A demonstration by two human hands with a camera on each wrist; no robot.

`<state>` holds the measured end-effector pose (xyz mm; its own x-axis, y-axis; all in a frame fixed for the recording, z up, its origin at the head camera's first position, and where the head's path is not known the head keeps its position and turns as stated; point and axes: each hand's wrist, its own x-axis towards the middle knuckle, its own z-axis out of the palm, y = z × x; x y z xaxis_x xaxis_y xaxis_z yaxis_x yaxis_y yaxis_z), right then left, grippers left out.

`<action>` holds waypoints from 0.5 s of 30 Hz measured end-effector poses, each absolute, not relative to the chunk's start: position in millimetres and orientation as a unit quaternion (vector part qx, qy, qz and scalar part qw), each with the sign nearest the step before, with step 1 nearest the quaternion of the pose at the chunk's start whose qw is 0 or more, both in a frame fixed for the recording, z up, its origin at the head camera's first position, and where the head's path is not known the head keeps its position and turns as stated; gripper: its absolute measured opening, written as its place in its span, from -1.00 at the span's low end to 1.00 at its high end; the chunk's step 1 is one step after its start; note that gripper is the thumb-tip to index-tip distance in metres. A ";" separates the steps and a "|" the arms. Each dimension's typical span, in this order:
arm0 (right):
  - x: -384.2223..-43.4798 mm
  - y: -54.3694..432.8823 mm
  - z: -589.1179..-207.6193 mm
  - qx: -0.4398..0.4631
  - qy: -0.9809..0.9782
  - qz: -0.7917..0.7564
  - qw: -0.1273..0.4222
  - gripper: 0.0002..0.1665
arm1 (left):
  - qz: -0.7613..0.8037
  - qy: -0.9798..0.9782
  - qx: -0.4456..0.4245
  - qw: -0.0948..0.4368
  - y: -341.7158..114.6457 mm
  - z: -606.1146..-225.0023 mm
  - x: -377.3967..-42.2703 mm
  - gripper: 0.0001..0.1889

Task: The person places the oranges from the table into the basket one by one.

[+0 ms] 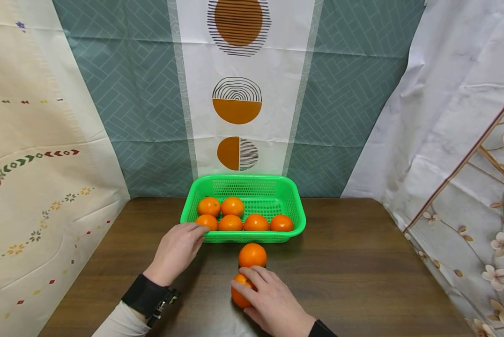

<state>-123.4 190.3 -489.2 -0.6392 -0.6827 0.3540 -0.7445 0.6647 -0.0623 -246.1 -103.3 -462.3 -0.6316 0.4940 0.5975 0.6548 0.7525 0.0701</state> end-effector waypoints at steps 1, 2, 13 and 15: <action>-123.4 190.5 -489.3 0.394 -0.902 0.102 0.147 -0.08 | -0.142 -0.892 -0.322 0.283 -103.4 -462.4 -246.1 -0.76; -123.4 190.7 -489.2 0.392 -0.903 0.102 0.142 -0.08 | -0.141 -0.892 -0.323 0.285 -103.4 -462.6 -246.1 -0.76; -122.3 190.4 -488.7 0.392 -0.904 0.110 0.132 -0.11 | -0.135 -0.887 -0.327 0.296 -103.9 -462.3 -245.4 -0.75; -122.3 190.2 -488.7 0.393 -0.903 0.116 0.130 -0.12 | -0.135 -0.888 -0.327 0.293 -103.7 -462.0 -245.1 -0.76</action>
